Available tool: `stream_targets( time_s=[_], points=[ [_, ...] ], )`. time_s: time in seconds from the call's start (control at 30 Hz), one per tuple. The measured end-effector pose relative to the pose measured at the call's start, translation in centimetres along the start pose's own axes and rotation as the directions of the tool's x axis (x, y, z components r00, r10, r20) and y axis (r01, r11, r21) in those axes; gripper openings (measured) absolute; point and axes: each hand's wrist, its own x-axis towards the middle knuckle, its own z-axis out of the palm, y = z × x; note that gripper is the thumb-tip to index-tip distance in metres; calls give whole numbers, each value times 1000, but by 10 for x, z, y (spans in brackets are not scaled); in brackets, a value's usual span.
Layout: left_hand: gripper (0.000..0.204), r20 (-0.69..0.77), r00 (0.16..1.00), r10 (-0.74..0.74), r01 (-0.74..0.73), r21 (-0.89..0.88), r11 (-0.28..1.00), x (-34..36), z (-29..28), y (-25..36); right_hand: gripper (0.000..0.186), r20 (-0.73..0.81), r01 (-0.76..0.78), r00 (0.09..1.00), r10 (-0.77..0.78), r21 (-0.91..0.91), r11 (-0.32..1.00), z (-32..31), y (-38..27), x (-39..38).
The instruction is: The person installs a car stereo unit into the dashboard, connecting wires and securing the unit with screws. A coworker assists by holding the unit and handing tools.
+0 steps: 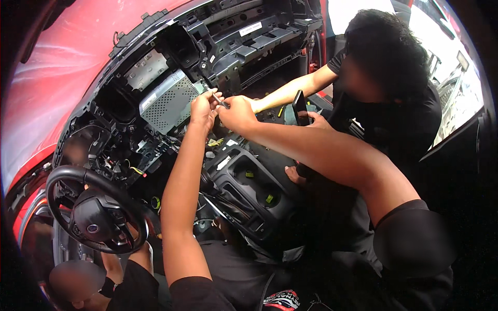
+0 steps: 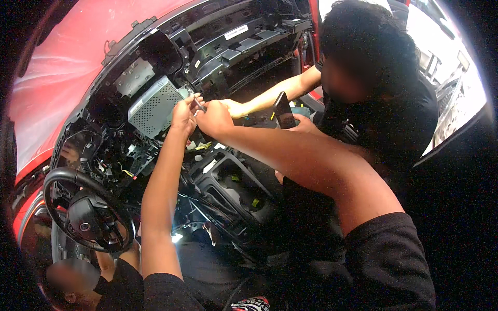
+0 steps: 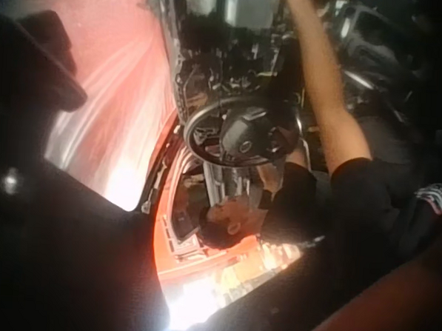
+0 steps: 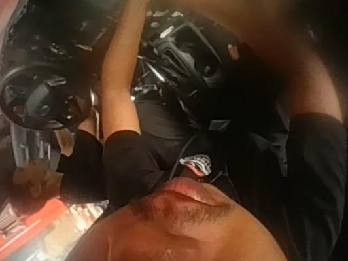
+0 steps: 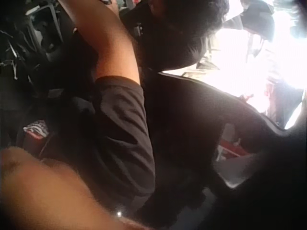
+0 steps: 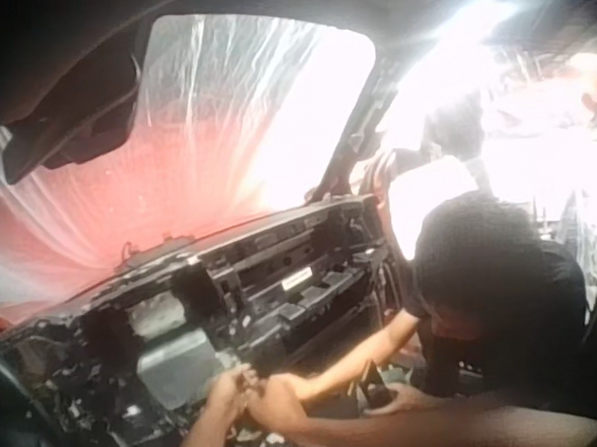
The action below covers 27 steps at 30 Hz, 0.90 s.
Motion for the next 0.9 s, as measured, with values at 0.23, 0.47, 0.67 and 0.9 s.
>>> stream_targets(
  time_s=[0.23, 0.47, 0.67, 0.9],
  points=[
    [27, 27, 1000, 7, -7, 1, 1000, 1, -2, -1, 30, -4, 39, 999, -39, -47, 998, -1, -3, -4],
    [27, 99, 994, -42, 57, -150, 987, 7, -1, -1, 25, 103, 246, 968, -228, -550, 798, -22, -23, -7],
    [17, 21, 997, -70, 71, -28, 997, 27, 1, 2, 31, 281, 480, 842, -460, -779, 403, -23, -21, -6],
    [25, -14, 994, -112, 112, 35, 993, 13, 6, 7, 44, -58, 64, 996, -65, -30, 998, -24, -10, 5]
  ],
)
